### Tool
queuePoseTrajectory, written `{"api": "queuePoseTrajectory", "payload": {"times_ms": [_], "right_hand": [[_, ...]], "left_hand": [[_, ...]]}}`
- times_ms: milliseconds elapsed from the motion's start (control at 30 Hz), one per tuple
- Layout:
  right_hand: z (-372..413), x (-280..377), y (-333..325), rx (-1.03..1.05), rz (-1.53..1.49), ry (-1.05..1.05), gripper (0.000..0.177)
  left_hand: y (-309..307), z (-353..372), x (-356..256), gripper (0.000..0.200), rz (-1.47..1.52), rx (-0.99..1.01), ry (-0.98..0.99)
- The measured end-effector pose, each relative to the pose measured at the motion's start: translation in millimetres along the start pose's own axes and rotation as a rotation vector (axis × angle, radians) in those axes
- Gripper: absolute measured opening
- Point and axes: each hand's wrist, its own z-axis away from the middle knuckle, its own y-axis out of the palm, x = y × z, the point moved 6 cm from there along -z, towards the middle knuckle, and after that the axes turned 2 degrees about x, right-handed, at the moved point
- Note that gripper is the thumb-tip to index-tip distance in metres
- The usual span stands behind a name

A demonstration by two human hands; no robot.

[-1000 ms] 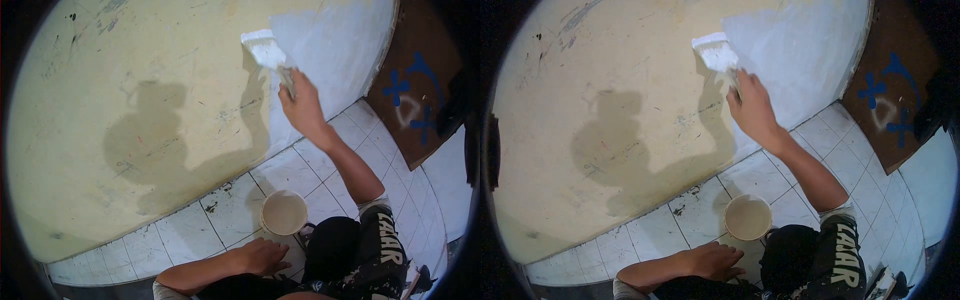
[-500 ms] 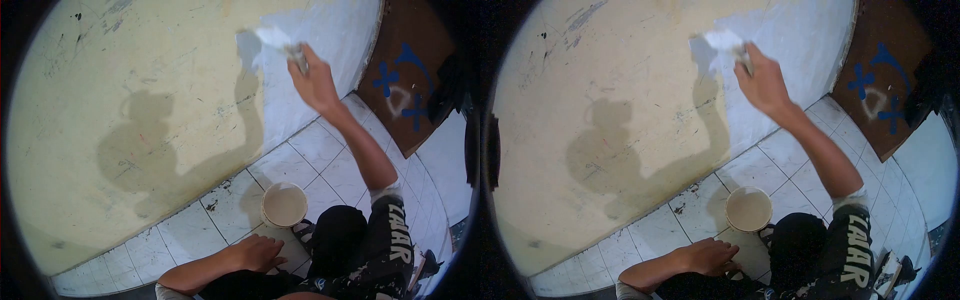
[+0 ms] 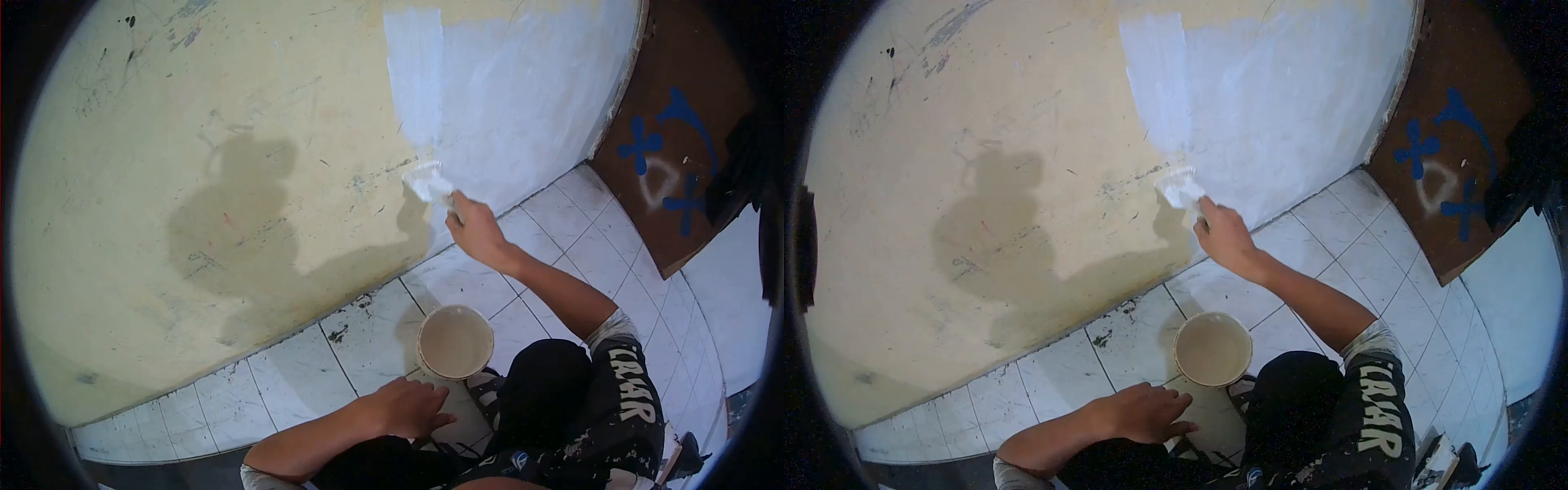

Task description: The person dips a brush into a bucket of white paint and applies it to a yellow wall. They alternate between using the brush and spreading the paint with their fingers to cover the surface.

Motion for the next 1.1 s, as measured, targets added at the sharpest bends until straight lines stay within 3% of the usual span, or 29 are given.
{"api": "queuePoseTrajectory", "payload": {"times_ms": [100,200,367,567,633,733,800,867,967,1100], "right_hand": [[18.7,-16.8,20.5,0.2,-0.016,0.134,0.023],[0.6,-23.2,20.6,0.205,0.068,0.116,0.026],[-63.7,24.5,-56.8,0.001,0.099,-0.03,0.023],[-76.7,99.3,-144.4,-0.194,0.09,-0.158,0.025],[-71.8,116.3,-165.3,-0.428,0.037,-0.306,0.024],[-70.7,105.3,-143.5,-0.565,0.076,-0.386,0.027],[-67.8,62.4,-87.9,-0.409,0.092,-0.251,0.04],[-39.4,11.5,-23.5,-0.342,0.003,-0.222,0.042],[9.7,-49.8,49.7,-0.104,0.006,-0.098,0.037],[35.5,-85.3,89.6,0.167,0.036,0.037,0.031]], "left_hand": [[-4.6,-6.4,-1.2,0.054,-0.004,0.056,-0.032],[-6.6,-11.9,-5.3,0.054,-0.023,0.088,-0.059],[-6.7,-16.2,-6.2,0.053,-0.01,0.063,-0.051],[-9.3,-17.7,-4.1,0.054,0.009,0.094,-0.064],[-8.1,-19.5,-1.3,0.054,0.021,0.094,-0.064],[-4.8,-19.0,3.1,0.052,-0.005,0.083,-0.068],[-7.7,-15.7,1.9,0.051,0.002,0.095,-0.087],[-6.9,-12.8,0.4,0.051,0.008,0.084,-0.066],[-2.8,-12.3,4.3,0.051,0.011,0.049,-0.043],[-5.7,-20.8,9.0,0.05,0.034,0.073,-0.064]]}}
